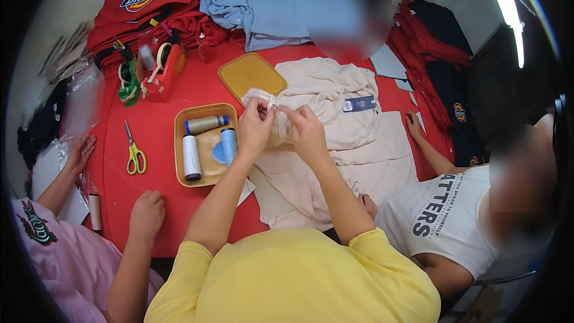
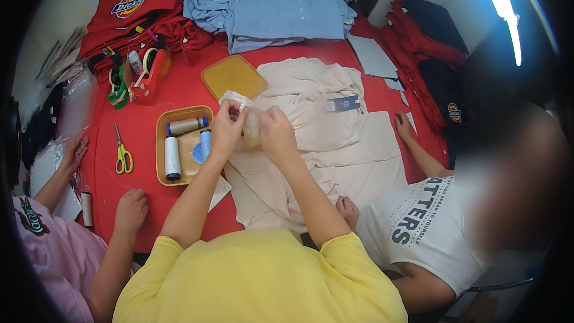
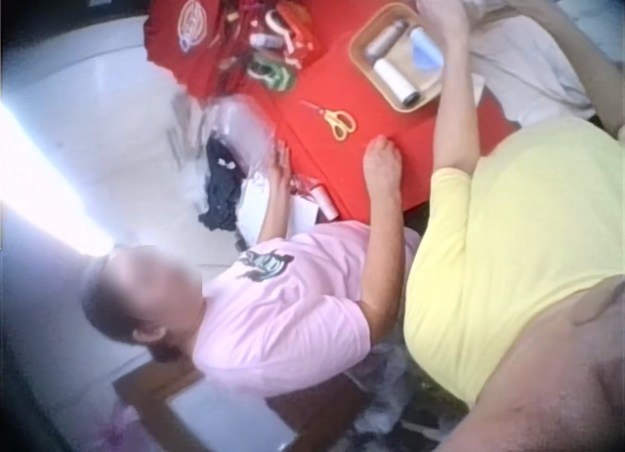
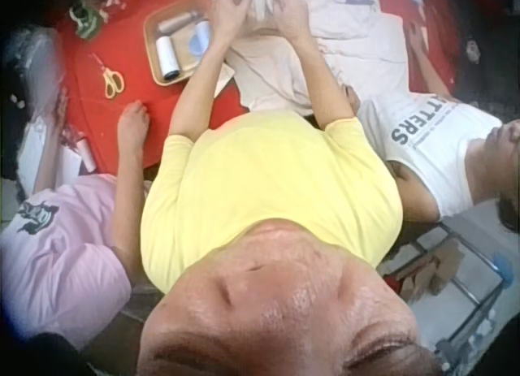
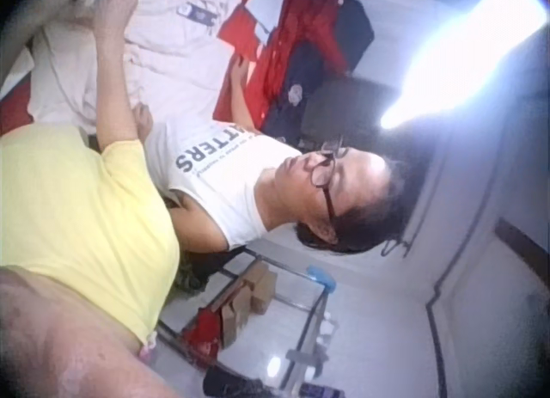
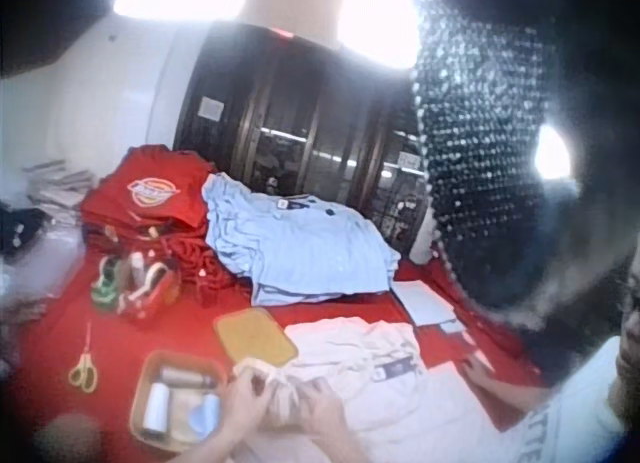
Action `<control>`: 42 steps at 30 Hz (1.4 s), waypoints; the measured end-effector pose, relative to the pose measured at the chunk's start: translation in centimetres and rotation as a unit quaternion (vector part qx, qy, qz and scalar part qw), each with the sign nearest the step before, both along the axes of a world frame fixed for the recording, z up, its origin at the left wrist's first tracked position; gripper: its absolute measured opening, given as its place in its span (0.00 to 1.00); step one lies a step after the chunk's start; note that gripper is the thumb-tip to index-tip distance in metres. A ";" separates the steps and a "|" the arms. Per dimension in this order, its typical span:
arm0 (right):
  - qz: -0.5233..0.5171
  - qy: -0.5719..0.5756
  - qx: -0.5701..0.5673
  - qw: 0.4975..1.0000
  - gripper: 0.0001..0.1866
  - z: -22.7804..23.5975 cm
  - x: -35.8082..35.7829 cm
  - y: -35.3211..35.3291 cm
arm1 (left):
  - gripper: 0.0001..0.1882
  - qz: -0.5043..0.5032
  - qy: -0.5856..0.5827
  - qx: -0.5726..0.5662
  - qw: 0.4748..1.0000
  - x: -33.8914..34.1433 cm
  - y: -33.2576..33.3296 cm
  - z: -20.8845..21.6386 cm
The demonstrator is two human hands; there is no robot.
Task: The person handles a beige garment to check a button, then sorts through spools of thread and sewing supplies in a small yellow container by hand, picking up and rearranging the items.
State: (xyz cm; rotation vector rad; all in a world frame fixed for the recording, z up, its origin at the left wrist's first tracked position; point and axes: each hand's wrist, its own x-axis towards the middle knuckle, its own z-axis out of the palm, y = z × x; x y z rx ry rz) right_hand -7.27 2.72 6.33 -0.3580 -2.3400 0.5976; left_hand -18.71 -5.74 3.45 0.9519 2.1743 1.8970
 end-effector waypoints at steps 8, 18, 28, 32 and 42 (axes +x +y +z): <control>-0.025 -0.005 0.069 0.997 0.20 -0.7 -0.2 -1.8 | 0.08 0.016 0.046 -0.007 0.999 1.0 -0.2 0.5; -0.046 0.081 -0.138 0.986 0.17 -0.2 -0.5 -0.9 | 0.10 -0.008 0.041 0.026 0.999 1.3 -1.4 1.0; 0.046 -0.024 -0.294 0.954 0.05 0.4 -0.2 2.2 | 0.10 -0.197 -0.078 -0.034 0.977 -0.5 -3.6 1.2; 0.059 -0.042 -0.293 0.953 0.03 1.0 -0.3 2.8 | 0.11 -0.218 -0.101 -0.071 0.968 -1.1 -3.8 1.2; 0.065 -0.044 -0.371 0.925 0.04 2.1 -0.3 2.0 | 0.11 -0.170 -0.064 -0.035 0.983 -0.2 -3.8 2.3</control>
